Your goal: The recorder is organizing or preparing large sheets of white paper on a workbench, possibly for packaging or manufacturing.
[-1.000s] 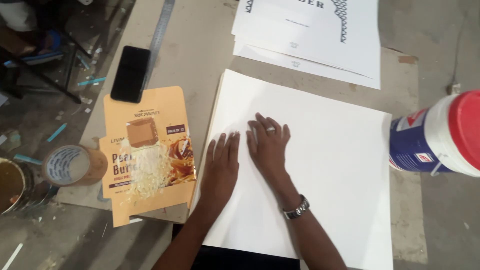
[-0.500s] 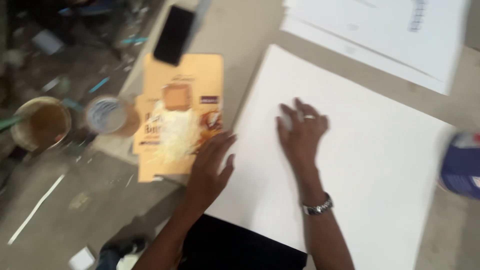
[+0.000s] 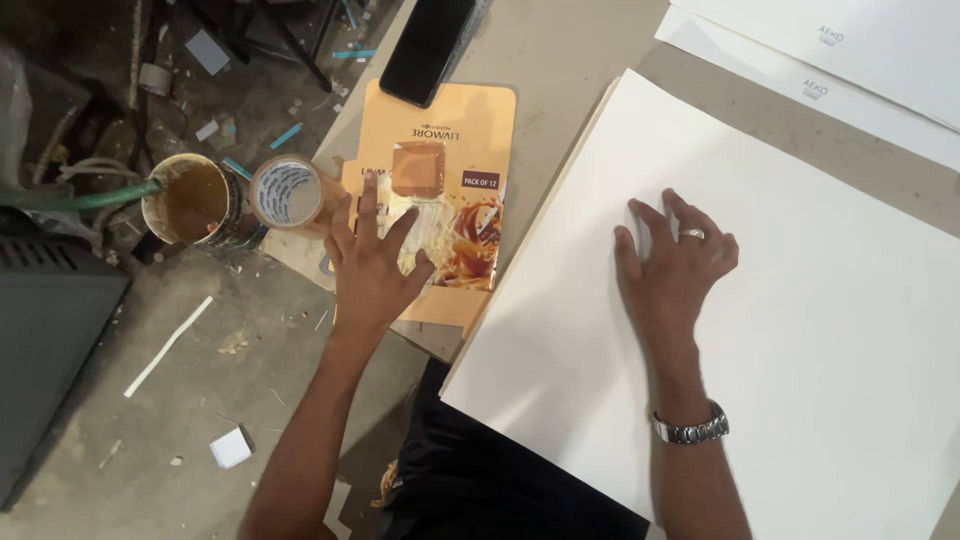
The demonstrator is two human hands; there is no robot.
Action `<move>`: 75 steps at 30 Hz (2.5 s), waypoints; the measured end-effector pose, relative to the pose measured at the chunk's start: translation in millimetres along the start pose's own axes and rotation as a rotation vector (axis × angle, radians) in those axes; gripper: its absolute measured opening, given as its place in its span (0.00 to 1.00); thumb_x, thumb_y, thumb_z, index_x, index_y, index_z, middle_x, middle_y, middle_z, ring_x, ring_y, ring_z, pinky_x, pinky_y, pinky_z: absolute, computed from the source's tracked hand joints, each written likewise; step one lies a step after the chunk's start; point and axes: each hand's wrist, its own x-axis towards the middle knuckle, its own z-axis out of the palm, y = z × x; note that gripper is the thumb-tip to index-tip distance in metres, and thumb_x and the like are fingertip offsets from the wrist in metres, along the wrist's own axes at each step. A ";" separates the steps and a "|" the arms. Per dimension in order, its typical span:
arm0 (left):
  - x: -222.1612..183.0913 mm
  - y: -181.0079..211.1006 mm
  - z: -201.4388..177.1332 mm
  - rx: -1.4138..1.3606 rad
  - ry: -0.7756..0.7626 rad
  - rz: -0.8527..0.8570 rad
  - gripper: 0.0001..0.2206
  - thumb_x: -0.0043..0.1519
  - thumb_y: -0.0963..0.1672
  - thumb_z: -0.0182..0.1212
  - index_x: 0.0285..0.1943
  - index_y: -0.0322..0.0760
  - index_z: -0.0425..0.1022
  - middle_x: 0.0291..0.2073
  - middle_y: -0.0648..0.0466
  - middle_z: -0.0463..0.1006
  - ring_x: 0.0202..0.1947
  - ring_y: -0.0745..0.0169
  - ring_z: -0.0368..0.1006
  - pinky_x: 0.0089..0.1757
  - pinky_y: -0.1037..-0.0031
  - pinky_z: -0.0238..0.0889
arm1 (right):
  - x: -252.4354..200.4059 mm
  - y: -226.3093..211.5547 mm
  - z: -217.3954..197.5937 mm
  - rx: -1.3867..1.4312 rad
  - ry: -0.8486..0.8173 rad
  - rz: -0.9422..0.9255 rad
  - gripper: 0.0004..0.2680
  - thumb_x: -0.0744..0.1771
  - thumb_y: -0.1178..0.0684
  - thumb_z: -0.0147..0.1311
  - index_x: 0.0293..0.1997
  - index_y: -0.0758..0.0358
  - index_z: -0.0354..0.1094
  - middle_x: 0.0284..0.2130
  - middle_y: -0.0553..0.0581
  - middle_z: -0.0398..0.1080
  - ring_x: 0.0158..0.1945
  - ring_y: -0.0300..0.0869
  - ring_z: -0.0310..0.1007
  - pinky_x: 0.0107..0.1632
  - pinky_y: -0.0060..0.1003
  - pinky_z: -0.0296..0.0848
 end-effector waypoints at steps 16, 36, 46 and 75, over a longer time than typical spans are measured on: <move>14.5 -1.8 14.9 0.038 0.022 0.170 0.22 0.53 0.48 0.65 0.58 0.48 0.83 0.77 0.48 0.56 0.71 0.32 0.49 0.63 0.42 0.47 | -0.9 1.6 0.9 -0.003 -0.006 0.001 0.12 0.70 0.47 0.60 0.60 0.53 0.73 0.65 0.58 0.65 0.68 0.53 0.53 0.68 0.70 0.43; -47.7 22.0 -24.0 0.131 -0.064 0.358 0.09 0.55 0.44 0.63 0.43 0.39 0.80 0.73 0.50 0.63 0.70 0.42 0.57 0.65 0.50 0.53 | -1.0 2.6 1.2 -0.010 0.005 -0.009 0.12 0.71 0.47 0.60 0.60 0.53 0.73 0.65 0.58 0.65 0.69 0.53 0.53 0.68 0.68 0.43; -64.3 4.7 -36.4 -0.232 -0.180 0.157 0.12 0.51 0.43 0.63 0.44 0.43 0.79 0.73 0.49 0.60 0.71 0.41 0.55 0.64 0.50 0.51 | 0.1 2.0 0.4 0.003 -0.015 -0.014 0.12 0.71 0.47 0.60 0.60 0.55 0.72 0.66 0.59 0.65 0.69 0.54 0.53 0.69 0.68 0.42; 230.9 109.9 113.4 -1.293 -0.496 0.105 0.16 0.62 0.35 0.58 0.59 0.32 0.77 0.70 0.48 0.67 0.47 0.66 0.77 0.38 0.76 0.79 | 2.8 -1.9 6.8 -0.081 -0.055 0.073 0.20 0.67 0.35 0.60 0.64 0.46 0.69 0.66 0.57 0.60 0.69 0.52 0.52 0.67 0.73 0.42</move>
